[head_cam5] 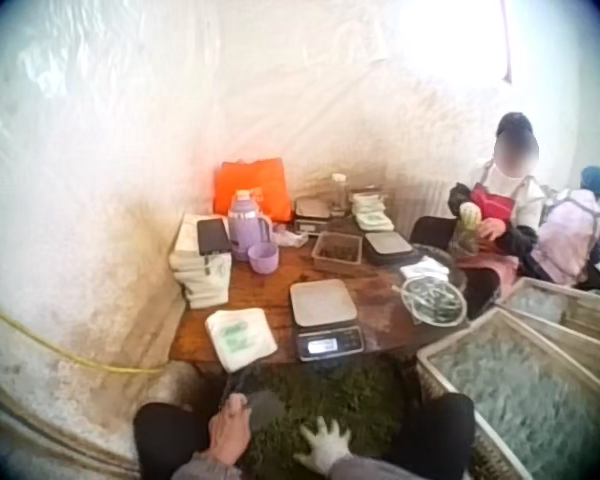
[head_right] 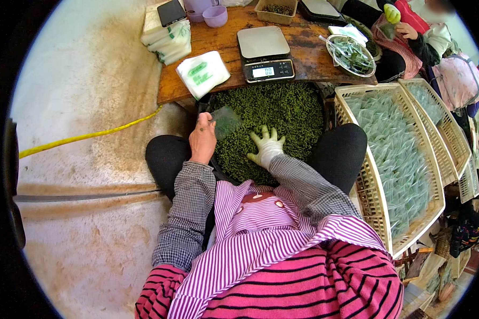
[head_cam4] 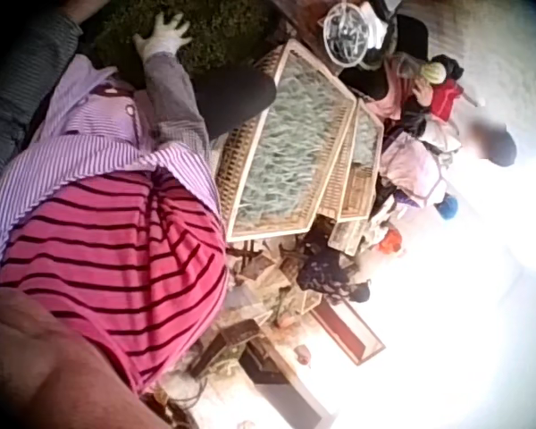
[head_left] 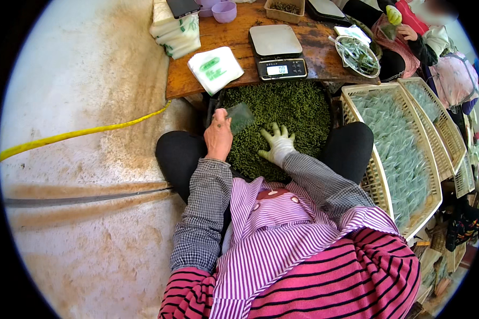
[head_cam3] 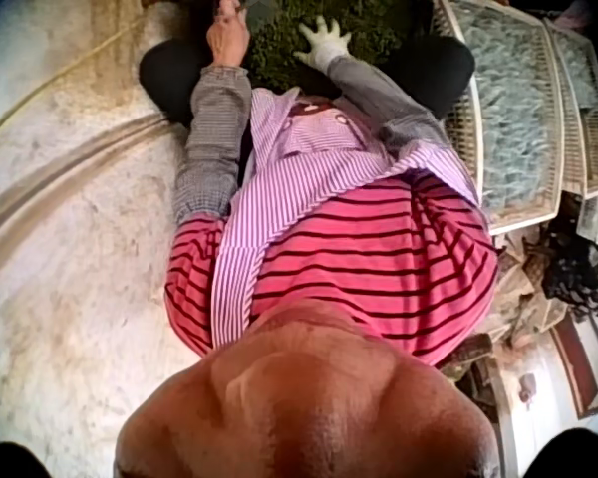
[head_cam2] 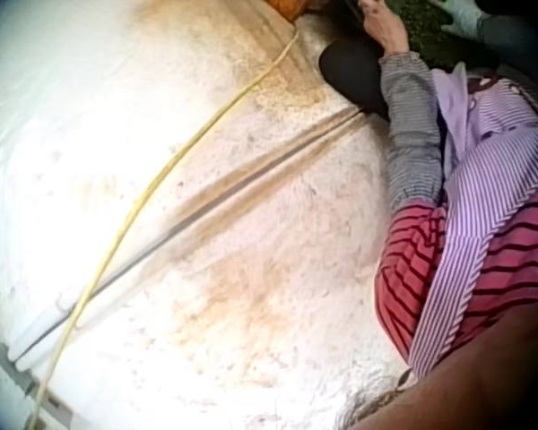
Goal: The person scoops green tea leaves from a large bin into small plastic bags, weighs each bag on a digital scale, and places the filled bags into a basket. The process is repeated continuously throughout the clip.
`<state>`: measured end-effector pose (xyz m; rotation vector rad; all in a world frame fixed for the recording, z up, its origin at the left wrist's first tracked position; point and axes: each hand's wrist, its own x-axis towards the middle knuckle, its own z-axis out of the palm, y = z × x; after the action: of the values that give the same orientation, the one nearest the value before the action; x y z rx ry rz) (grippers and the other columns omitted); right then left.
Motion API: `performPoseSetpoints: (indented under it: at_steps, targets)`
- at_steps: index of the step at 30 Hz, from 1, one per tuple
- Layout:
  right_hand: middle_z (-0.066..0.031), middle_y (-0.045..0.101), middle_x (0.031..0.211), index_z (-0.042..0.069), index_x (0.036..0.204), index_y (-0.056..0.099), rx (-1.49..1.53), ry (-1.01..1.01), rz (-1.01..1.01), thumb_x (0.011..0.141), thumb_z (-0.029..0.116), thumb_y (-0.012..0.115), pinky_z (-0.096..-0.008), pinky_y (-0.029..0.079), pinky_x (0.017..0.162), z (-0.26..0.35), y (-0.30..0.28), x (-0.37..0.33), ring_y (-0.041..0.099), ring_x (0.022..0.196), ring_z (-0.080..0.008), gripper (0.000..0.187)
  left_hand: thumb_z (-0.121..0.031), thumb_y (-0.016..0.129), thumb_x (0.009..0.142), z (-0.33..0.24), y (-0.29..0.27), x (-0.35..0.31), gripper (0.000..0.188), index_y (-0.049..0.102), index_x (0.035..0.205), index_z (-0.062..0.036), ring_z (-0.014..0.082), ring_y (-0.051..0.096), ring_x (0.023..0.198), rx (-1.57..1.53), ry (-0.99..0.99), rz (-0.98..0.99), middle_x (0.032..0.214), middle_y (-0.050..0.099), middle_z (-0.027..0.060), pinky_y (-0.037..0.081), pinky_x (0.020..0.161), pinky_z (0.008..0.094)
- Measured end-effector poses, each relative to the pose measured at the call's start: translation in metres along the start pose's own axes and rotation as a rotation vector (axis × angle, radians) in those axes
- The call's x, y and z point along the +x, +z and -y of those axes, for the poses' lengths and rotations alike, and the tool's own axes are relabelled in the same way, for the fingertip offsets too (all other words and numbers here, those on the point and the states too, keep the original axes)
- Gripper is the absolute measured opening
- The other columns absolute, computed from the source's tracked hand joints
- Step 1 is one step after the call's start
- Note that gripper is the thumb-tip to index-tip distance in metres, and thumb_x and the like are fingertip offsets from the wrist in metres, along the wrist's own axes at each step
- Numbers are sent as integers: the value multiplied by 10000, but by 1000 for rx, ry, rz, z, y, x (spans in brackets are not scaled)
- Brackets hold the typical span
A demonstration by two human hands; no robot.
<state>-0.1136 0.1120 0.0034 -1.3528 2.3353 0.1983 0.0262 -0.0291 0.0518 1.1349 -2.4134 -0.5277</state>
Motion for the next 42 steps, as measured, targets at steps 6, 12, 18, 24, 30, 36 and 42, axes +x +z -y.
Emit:
performPoseSetpoints:
  at_steps: [6, 12, 18, 24, 30, 36, 42]
  targets:
    - [-166, 555, 1249, 73, 1329, 481, 1111, 273, -102, 841, 272, 625, -339, 446, 969, -11, 12, 11, 558, 1125, -284, 546, -139, 557, 913, -7, 27, 1, 73, 595, 939, -82, 330, 615, 769, -46, 177, -41, 877, 605, 110, 492, 622, 396]
    - [-94, 617, 1130, 72, 1194, 554, 2345, 174, -29, 903, 356, 557, -409, 466, 921, -29, -62, -16, 599, 994, -248, 407, -33, 587, 833, -12, 59, 1, 127, 674, 925, -34, 259, 638, 625, 12, 470, 12, 1217, 599, 168, 542, 534, 360]
    - [-104, 479, 1347, 79, 1378, 420, 1732, -187, -275, 895, 364, 627, -381, 326, 1081, -29, -93, -15, 437, 1261, -242, 598, 28, 586, 792, -21, 69, -6, 121, 697, 785, -20, 235, 602, 537, 145, 566, 226, 939, 677, 217, 528, 510, 346]
    - [-108, 545, 1290, 63, 1410, 385, 1465, -12, -109, 848, 56, 658, -287, 423, 974, -23, -57, 4, 566, 1090, -201, 625, 11, 606, 738, -27, 57, -13, 89, 629, 794, -54, 266, 657, 648, -62, 568, 152, 1115, 632, 161, 541, 566, 385]
    - [-119, 506, 1330, 111, 1412, 388, 213, -31, -156, 788, 101, 689, -397, 392, 1009, -13, -74, -15, 481, 1217, -255, 693, 13, 629, 724, -23, 59, -17, 110, 626, 812, -54, 286, 666, 749, -98, 638, 238, 1306, 551, 94, 550, 627, 374]
    - [-150, 458, 1376, 55, 1435, 343, 1577, -159, 14, 822, 112, 691, -329, 396, 1000, -60, -71, -4, 500, 1170, -221, 707, -21, 634, 759, -22, 58, -17, 99, 658, 845, -65, 273, 672, 768, -82, 567, 207, 1306, 550, 67, 554, 628, 373]
    - [-131, 681, 1006, 113, 1115, 659, 451, 16, -3, 764, 204, 724, -364, 526, 790, -29, -30, 21, 657, 930, -281, 368, 2, 614, 724, -28, 52, -22, 100, 579, 800, -52, 245, 666, 751, -28, 749, 312, 1260, 576, 44, 545, 622, 360]
